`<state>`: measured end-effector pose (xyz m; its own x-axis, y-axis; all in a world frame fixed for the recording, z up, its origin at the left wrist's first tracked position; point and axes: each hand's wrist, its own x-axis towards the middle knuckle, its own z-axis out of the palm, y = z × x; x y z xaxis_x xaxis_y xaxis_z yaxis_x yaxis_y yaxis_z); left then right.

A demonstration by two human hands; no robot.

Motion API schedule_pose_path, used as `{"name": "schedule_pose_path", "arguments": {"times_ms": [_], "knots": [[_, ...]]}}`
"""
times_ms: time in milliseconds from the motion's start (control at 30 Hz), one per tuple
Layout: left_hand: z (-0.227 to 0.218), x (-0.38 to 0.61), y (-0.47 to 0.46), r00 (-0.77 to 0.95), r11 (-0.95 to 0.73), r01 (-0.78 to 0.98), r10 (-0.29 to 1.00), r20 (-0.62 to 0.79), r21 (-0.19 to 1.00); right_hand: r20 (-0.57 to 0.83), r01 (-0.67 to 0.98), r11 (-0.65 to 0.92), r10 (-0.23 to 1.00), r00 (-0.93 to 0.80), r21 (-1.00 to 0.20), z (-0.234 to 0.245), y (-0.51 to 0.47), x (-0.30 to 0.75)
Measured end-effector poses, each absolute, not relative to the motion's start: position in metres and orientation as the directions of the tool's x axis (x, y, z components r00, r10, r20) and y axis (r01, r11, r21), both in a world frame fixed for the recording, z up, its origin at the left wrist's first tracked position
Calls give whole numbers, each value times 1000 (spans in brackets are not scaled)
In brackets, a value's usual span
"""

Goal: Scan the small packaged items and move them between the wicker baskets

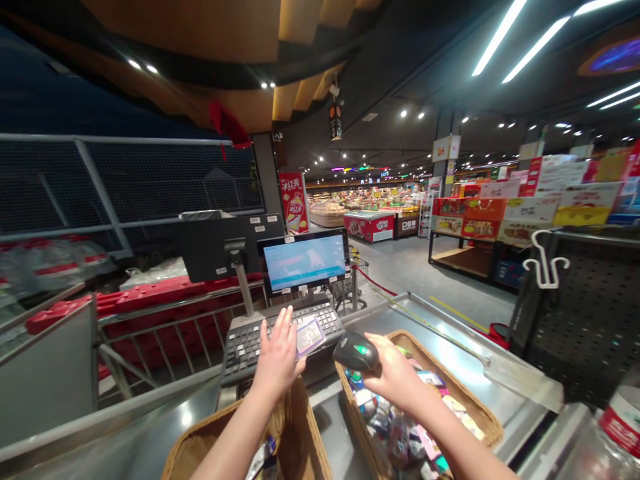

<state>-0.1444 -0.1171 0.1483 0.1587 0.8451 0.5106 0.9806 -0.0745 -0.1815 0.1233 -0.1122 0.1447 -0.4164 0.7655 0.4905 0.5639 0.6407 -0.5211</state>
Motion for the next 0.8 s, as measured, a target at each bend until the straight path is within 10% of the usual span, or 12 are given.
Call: {"name": "schedule_pose_path", "arguments": {"times_ms": [800], "knots": [[78,-227,-190,34,5,996,900,434,-89,381,482,680,720,-580,-552,120,-141,37]]}}
